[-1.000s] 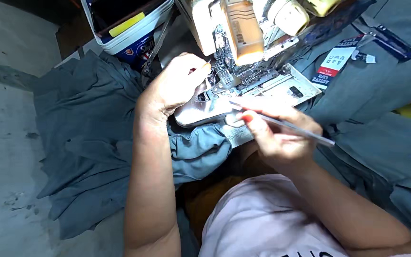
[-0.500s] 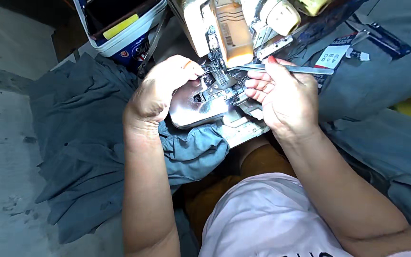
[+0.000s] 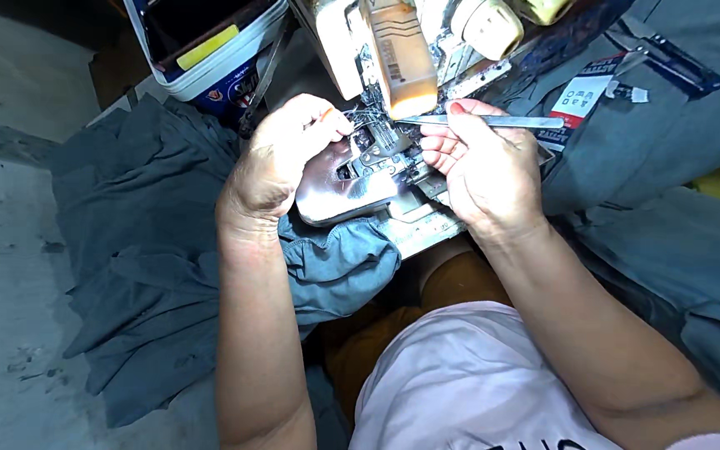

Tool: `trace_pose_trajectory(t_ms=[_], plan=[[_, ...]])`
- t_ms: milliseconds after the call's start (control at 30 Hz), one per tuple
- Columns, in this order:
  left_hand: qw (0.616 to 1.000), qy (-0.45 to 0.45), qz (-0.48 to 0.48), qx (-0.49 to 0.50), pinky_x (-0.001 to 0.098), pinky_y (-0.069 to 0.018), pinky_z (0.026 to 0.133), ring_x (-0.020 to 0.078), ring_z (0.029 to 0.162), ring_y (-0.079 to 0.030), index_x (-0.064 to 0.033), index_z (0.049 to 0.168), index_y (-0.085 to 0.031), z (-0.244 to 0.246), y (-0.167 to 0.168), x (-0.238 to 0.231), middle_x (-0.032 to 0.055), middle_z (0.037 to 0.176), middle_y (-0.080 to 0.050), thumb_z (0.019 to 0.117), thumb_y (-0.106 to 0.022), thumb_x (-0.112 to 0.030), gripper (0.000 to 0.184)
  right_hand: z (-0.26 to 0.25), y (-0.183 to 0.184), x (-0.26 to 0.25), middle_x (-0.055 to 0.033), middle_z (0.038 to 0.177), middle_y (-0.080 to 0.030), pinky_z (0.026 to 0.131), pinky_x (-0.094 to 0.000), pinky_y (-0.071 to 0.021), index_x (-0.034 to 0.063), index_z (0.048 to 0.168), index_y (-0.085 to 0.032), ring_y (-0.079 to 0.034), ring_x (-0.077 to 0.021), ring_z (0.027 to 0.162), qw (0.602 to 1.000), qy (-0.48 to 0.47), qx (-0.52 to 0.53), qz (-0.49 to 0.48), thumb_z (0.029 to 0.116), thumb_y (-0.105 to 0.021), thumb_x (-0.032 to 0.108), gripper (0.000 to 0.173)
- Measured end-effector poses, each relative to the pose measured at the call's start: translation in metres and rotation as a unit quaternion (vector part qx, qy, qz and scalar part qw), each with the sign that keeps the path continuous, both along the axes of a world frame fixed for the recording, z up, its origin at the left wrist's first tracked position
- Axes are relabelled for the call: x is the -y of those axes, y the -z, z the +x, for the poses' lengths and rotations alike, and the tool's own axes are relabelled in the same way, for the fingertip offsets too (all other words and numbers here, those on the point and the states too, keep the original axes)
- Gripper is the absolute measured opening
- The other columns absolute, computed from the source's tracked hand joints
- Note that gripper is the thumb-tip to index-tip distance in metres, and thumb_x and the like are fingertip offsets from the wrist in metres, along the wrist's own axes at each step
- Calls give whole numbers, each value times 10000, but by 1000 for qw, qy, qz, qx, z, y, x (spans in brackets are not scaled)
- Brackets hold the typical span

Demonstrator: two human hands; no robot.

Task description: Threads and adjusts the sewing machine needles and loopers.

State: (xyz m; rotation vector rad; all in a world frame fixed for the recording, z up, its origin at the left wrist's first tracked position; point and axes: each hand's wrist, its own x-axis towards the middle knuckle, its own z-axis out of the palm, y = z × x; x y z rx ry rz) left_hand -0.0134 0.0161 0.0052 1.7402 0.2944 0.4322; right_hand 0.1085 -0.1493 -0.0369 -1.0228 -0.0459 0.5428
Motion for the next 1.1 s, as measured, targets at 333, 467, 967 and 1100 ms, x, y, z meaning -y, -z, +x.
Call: trace_pose_trajectory(t_ms=[333,467,967,1100], plan=[[999,-23,41,16,189,-541,759,-9,769,-625,-153,979,-568,0,6,1,-133,798,-632,1010,-507,-6,163,-2,9,7,-13,813,-707,645,-255,-627,14,1091,-606,-712,-109,669,984,21,174,-38,1033,-538,14,90],[999,-26,37,23,162,-517,682,-22,682,-588,-163,958,-562,-2,7,2,-148,735,-594,1012,-506,-9,173,4,15,14,9,873,-698,671,-211,-622,-46,1122,-611,-699,-33,719,911,24,399,-99,1011,-560,14,136],[991,-43,80,99,308,-570,906,70,912,-693,-116,1028,-557,-4,19,8,-78,908,-691,1029,-441,11,172,20,-19,65,-196,923,-719,708,-329,-538,-29,1114,-724,-692,-266,803,641,-47,695,-322,984,-551,46,229],[990,-55,85,95,287,-561,914,59,952,-692,-111,1052,-545,-4,18,10,-69,965,-711,1034,-438,5,159,22,-23,76,-201,915,-715,652,-356,-529,-36,1124,-704,-679,-265,756,635,-55,689,-344,999,-514,70,251]])
